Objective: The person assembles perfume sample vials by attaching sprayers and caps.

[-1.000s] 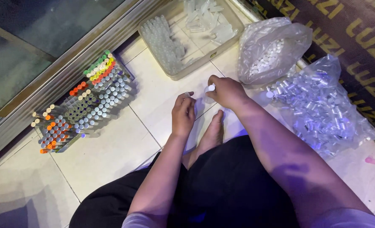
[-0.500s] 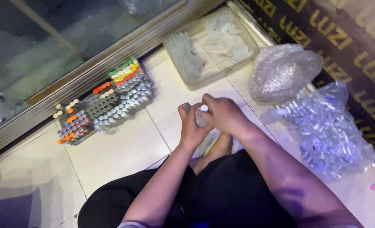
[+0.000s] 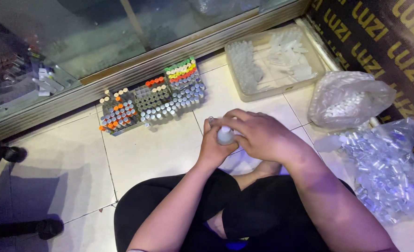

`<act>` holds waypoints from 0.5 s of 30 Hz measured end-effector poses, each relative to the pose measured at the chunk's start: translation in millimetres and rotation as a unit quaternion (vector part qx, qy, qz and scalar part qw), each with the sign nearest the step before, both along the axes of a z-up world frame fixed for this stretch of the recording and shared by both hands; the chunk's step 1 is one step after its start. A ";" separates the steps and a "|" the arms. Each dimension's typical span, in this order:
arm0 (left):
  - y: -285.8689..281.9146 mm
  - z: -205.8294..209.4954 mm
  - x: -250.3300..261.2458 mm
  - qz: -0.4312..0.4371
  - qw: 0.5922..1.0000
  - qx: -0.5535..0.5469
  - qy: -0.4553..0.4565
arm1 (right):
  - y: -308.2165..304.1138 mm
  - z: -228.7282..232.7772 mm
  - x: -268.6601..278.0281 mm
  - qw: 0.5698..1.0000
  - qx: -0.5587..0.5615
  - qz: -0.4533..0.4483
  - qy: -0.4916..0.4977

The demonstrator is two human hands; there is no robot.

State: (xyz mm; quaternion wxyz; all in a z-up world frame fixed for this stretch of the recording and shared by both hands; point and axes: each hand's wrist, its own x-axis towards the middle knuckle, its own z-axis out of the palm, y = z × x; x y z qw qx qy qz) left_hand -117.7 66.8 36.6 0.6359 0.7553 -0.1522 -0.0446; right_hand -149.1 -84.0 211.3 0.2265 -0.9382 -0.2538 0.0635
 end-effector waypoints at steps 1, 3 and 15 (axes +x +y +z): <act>4.1 8.9 0.5 0.000 1.000 0.004 0.009 | 3.1 3.0 0.6 0.999 -0.025 -0.036 0.000; 5.9 18.6 3.5 -0.004 1.000 0.004 0.021 | 4.4 -15.1 5.2 0.996 -0.054 -0.076 0.003; -6.8 -13.6 20.5 -0.008 1.000 -0.004 0.024 | -15.9 -65.4 16.3 0.992 0.046 -0.059 -0.103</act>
